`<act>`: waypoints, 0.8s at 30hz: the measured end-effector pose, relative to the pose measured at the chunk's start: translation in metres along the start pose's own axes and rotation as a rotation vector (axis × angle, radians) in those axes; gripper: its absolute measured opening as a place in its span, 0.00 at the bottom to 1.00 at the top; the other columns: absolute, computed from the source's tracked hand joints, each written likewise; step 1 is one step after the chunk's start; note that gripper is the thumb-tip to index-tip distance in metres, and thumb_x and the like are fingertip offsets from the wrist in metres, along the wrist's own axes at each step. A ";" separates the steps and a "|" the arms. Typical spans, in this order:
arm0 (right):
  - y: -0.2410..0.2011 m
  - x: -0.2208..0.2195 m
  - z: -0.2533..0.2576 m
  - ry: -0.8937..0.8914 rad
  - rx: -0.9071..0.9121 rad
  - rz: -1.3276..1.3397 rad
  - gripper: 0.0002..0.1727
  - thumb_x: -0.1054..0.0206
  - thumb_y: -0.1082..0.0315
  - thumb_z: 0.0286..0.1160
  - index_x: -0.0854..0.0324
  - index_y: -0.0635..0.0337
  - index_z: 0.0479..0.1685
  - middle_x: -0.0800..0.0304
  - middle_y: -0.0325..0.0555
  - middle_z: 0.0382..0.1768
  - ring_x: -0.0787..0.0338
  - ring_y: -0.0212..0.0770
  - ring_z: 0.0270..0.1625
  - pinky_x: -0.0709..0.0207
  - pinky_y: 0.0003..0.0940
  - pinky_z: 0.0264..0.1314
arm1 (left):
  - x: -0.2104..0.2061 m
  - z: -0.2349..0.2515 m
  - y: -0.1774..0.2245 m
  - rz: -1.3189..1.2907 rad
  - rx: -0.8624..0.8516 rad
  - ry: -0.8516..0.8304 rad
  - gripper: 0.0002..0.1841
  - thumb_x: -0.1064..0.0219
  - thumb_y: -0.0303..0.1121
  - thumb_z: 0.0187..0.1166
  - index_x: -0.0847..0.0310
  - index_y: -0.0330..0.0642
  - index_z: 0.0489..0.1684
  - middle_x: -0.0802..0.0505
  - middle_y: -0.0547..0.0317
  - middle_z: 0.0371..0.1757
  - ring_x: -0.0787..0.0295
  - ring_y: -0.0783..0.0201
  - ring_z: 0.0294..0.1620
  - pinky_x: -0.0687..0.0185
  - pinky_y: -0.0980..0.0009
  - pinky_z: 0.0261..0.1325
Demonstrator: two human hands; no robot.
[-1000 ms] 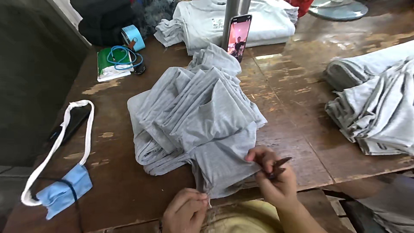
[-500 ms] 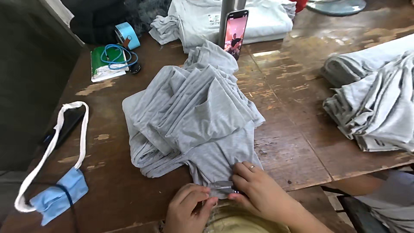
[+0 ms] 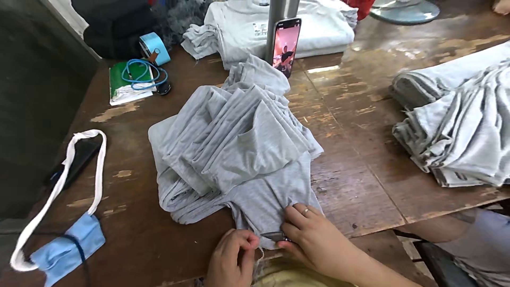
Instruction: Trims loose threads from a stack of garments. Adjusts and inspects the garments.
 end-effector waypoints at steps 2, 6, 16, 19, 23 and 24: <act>0.000 0.000 -0.002 0.005 -0.007 0.002 0.31 0.53 0.39 0.88 0.18 0.50 0.27 0.16 0.46 0.40 0.14 0.49 0.46 0.19 0.44 0.41 | 0.001 -0.001 -0.001 -0.012 0.003 0.001 0.05 0.36 0.33 0.83 0.24 0.44 0.38 0.08 0.62 0.45 0.12 0.78 0.50 0.17 0.84 0.54; -0.002 0.001 -0.002 0.007 -0.013 -0.040 0.31 0.52 0.38 0.87 0.17 0.51 0.28 0.15 0.46 0.40 0.13 0.50 0.47 0.18 0.44 0.42 | 0.001 -0.001 -0.002 -0.036 0.003 -0.005 0.04 0.37 0.32 0.83 0.26 0.44 0.40 0.08 0.62 0.46 0.12 0.79 0.50 0.17 0.84 0.55; -0.005 -0.005 0.004 0.062 -0.034 -0.009 0.33 0.55 0.37 0.88 0.17 0.50 0.27 0.16 0.44 0.37 0.14 0.49 0.43 0.20 0.44 0.38 | 0.011 -0.001 -0.001 -0.102 -0.054 0.008 0.06 0.33 0.35 0.84 0.23 0.48 0.39 0.07 0.68 0.43 0.10 0.79 0.49 0.14 0.82 0.55; -0.006 -0.007 0.004 0.089 -0.039 -0.036 0.33 0.58 0.37 0.89 0.18 0.49 0.27 0.16 0.43 0.36 0.15 0.48 0.41 0.23 0.42 0.36 | 0.008 -0.001 -0.001 -0.108 -0.050 -0.033 0.05 0.34 0.35 0.84 0.23 0.48 0.40 0.08 0.67 0.44 0.11 0.79 0.49 0.15 0.83 0.54; 0.001 -0.004 0.002 0.080 -0.049 0.084 0.35 0.60 0.37 0.90 0.17 0.51 0.29 0.14 0.44 0.38 0.14 0.48 0.43 0.20 0.44 0.40 | 0.011 -0.002 0.001 -0.230 -0.078 -0.077 0.11 0.35 0.46 0.85 0.24 0.49 0.42 0.10 0.67 0.39 0.11 0.78 0.45 0.14 0.81 0.49; 0.005 -0.002 0.001 0.081 -0.061 0.154 0.36 0.61 0.36 0.90 0.18 0.52 0.29 0.14 0.46 0.39 0.13 0.49 0.44 0.19 0.45 0.42 | 0.013 -0.002 0.001 -0.238 -0.080 -0.071 0.16 0.32 0.53 0.81 0.22 0.50 0.45 0.10 0.68 0.41 0.11 0.77 0.46 0.14 0.80 0.51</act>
Point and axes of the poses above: each hand's wrist, its own z-axis towards the middle knuckle, its own x-axis out of the back of the hand, y = z × x, the point moved 4 cm from there along z, towards the middle knuckle
